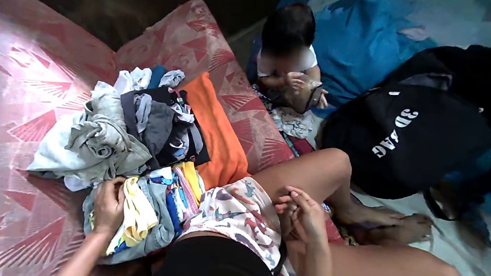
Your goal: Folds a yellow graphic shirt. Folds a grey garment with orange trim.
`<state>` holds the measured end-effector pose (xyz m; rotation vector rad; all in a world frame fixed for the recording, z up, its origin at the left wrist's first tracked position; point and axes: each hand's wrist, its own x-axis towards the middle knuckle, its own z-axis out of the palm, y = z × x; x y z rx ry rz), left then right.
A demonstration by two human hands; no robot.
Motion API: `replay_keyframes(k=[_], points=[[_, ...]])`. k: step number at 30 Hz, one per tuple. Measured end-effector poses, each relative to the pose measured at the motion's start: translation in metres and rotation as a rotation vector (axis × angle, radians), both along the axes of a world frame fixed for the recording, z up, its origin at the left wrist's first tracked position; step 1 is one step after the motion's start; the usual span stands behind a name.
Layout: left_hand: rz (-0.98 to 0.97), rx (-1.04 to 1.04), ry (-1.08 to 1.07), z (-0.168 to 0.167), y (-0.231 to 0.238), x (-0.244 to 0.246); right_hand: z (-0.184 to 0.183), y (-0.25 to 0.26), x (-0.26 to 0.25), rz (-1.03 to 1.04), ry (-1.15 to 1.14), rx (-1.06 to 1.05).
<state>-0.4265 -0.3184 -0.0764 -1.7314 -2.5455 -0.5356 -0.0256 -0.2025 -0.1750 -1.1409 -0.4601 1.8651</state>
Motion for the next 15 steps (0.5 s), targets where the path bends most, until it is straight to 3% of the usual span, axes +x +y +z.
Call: replay_keyframes(k=[4,9,12,15], points=[[-0.090,0.109,0.067,-0.002,-0.008,-0.004,-0.001,0.000,-0.001,-0.004,0.000,0.001],[-0.205,0.138,0.160,0.020,-0.012,0.002,0.000,0.001,-0.001,-0.004,-0.006,-0.006],[-0.422,0.156,0.255,0.036,-0.007,0.009,0.001,0.000,-0.001,-0.013,-0.004,-0.004],[-0.603,0.243,0.257,0.060,0.024,0.049,0.000,0.000,0.000,-0.027,-0.002,0.010]])
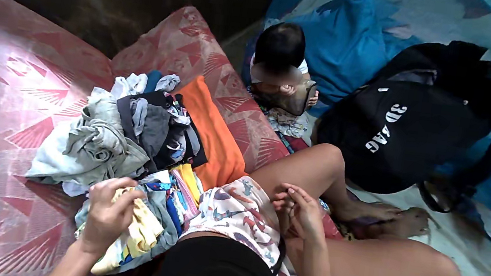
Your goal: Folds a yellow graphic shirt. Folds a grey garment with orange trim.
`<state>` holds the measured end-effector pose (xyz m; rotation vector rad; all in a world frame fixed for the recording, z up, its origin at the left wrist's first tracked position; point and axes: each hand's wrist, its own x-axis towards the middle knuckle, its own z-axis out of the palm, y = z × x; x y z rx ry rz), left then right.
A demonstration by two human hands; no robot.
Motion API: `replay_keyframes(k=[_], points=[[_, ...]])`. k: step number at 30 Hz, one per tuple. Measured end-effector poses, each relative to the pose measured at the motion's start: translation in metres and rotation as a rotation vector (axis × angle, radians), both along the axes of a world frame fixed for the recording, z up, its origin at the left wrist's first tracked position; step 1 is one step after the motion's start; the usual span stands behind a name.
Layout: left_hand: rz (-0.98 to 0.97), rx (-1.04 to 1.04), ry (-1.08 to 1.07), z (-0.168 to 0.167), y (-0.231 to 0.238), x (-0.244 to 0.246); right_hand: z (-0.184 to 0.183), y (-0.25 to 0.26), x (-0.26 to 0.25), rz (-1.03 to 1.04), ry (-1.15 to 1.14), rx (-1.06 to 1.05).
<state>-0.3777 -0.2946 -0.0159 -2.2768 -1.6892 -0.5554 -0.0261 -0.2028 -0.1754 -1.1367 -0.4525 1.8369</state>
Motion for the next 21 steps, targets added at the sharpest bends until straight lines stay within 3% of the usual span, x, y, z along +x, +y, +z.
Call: replay_keyframes(k=[2,4,6,8,9,12,13,15,17,19,21], points=[[-0.160,-0.025,-0.020,0.018,0.032,0.040,0.001,0.001,0.001,-0.006,-0.020,-0.004],[-0.330,-0.257,-0.025,0.035,0.066,0.078,0.003,0.002,0.001,-0.005,-0.060,-0.013],[-0.409,-0.828,0.025,0.054,0.097,0.114,0.007,-0.002,0.003,-0.022,-0.115,-0.009],[-0.471,-1.433,0.309,0.051,0.132,0.157,0.015,-0.019,0.023,-0.114,-0.115,0.052],[-0.550,-1.625,0.482,0.036,0.144,0.178,0.017,-0.035,0.039,-0.209,-0.068,0.126],[-0.901,-1.936,0.853,-0.037,0.158,0.228,0.025,-0.104,0.096,-0.615,0.032,0.322],[-0.989,-1.974,0.923,-0.065,0.156,0.239,0.029,-0.134,0.112,-0.799,-0.041,0.298],[-1.111,-2.043,0.947,-0.117,0.150,0.259,0.035,-0.202,0.134,-1.230,-0.245,0.025],[-1.080,-2.294,0.795,-0.152,0.145,0.283,0.025,-0.277,0.141,-1.650,-0.326,-0.320],[-0.904,-2.705,0.653,-0.183,0.141,0.305,0.004,-0.348,0.122,-2.034,-0.255,-0.504],[-0.812,-2.854,0.788,-0.199,0.138,0.324,-0.013,-0.393,0.094,-2.310,-0.121,-0.582]])
